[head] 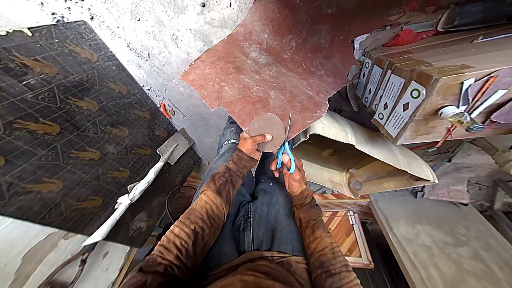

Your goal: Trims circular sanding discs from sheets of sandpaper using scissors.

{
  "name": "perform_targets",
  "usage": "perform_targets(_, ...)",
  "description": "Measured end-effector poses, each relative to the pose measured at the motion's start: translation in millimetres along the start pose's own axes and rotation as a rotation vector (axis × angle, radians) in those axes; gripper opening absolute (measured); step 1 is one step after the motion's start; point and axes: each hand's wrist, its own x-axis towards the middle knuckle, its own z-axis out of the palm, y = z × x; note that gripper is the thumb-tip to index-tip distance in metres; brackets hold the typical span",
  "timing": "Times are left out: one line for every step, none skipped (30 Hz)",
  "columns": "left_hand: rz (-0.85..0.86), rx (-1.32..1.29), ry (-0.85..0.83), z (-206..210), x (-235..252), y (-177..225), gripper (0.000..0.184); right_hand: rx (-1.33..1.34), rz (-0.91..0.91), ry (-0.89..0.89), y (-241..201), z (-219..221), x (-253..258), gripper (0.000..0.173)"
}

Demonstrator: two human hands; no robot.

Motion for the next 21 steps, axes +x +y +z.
perform_targets(0.013, 0.002, -0.004, -1.5, 5.0, -0.1, 0.046, -0.006, -0.012, 0.001, 2.8, 0.3, 5.0, 0.062)
perform_targets(0.022, 0.003, -0.008, -2.0, 9.5, 1.2, 0.047, -0.011, -0.027, -0.005, 5.0, -0.1, 10.3, 0.062)
perform_targets(0.027, -0.001, -0.009, -3.0, 12.6, 2.7, 0.047, -0.02, -0.042, -0.017, 6.5, -0.6, 14.3, 0.062)
perform_targets(0.03, -0.001, -0.01, -4.8, 14.1, 4.6, 0.047, -0.035, -0.052, -0.028, 7.3, -0.8, 16.9, 0.06)
perform_targets(0.032, 0.001, -0.01, -7.5, 14.7, 5.8, 0.047, -0.05, -0.059, -0.034, 7.8, -0.9, 17.6, 0.056)
perform_targets(0.032, 0.007, -0.009, -10.1, 14.5, 6.0, 0.048, -0.065, -0.063, -0.035, 8.5, -0.9, 16.4, 0.052)
perform_targets(0.03, 0.018, -0.007, -12.0, 14.2, 5.9, 0.048, -0.078, -0.07, -0.031, 9.2, -0.8, 14.7, 0.047)
perform_targets(0.027, 0.026, -0.004, -12.4, 13.6, 5.8, 0.049, -0.089, -0.08, -0.022, 9.6, -0.7, 12.5, 0.041)
perform_targets(0.025, 0.034, 0.001, -11.5, 12.7, 6.0, 0.049, -0.09, -0.088, -0.008, 9.5, -0.3, 10.0, 0.037)
perform_targets(0.022, 0.041, 0.006, -10.2, 11.6, 6.7, 0.05, -0.087, -0.098, 0.001, 9.0, 0.2, 7.8, 0.033)
perform_targets(0.016, 0.048, 0.012, -8.8, 10.6, 8.0, 0.05, -0.083, -0.106, 0.001, 8.4, 0.3, 6.4, 0.031)
perform_targets(0.004, 0.053, 0.02, -8.2, 9.2, 9.3, 0.05, -0.082, -0.107, -0.009, 7.6, -0.5, 5.2, 0.031)
perform_targets(-0.01, 0.06, 0.032, -7.9, 7.4, 11.3, 0.049, -0.078, -0.106, -0.03, 7.3, -2.5, 4.9, 0.031)
perform_targets(-0.024, 0.064, 0.046, -6.9, 6.0, 14.3, 0.049, -0.068, -0.099, -0.06, 7.2, -5.5, 6.5, 0.033)
perform_targets(-0.038, 0.065, 0.062, -6.0, 4.5, 17.0, 0.049, -0.059, -0.089, -0.089, 7.6, -8.7, 8.2, 0.036)
perform_targets(-0.055, 0.064, 0.079, -5.8, 2.1, 18.2, 0.049, -0.049, -0.079, -0.108, 8.6, -11.2, 8.3, 0.039)
perform_targets(-0.072, 0.064, 0.083, -6.2, 0.0, 18.6, 0.049, -0.042, -0.071, -0.119, 9.4, -12.8, 8.5, 0.043)
perform_targets(-0.085, 0.06, 0.077, -6.8, 0.1, 19.1, 0.05, -0.048, -0.067, -0.124, 8.9, -12.9, 10.8, 0.049)
perform_targets(-0.092, 0.051, 0.065, -7.9, 1.1, 19.7, 0.05, -0.062, -0.067, -0.126, 7.5, -11.9, 13.3, 0.053)
perform_targets(-0.1, 0.044, 0.053, -10.0, 0.8, 20.3, 0.051, -0.074, -0.068, -0.128, 6.5, -10.3, 13.9, 0.055)
perform_targets(-0.103, 0.032, 0.044, -12.4, 0.1, 20.4, 0.051, -0.082, -0.065, -0.13, 5.7, -8.7, 13.2, 0.055)
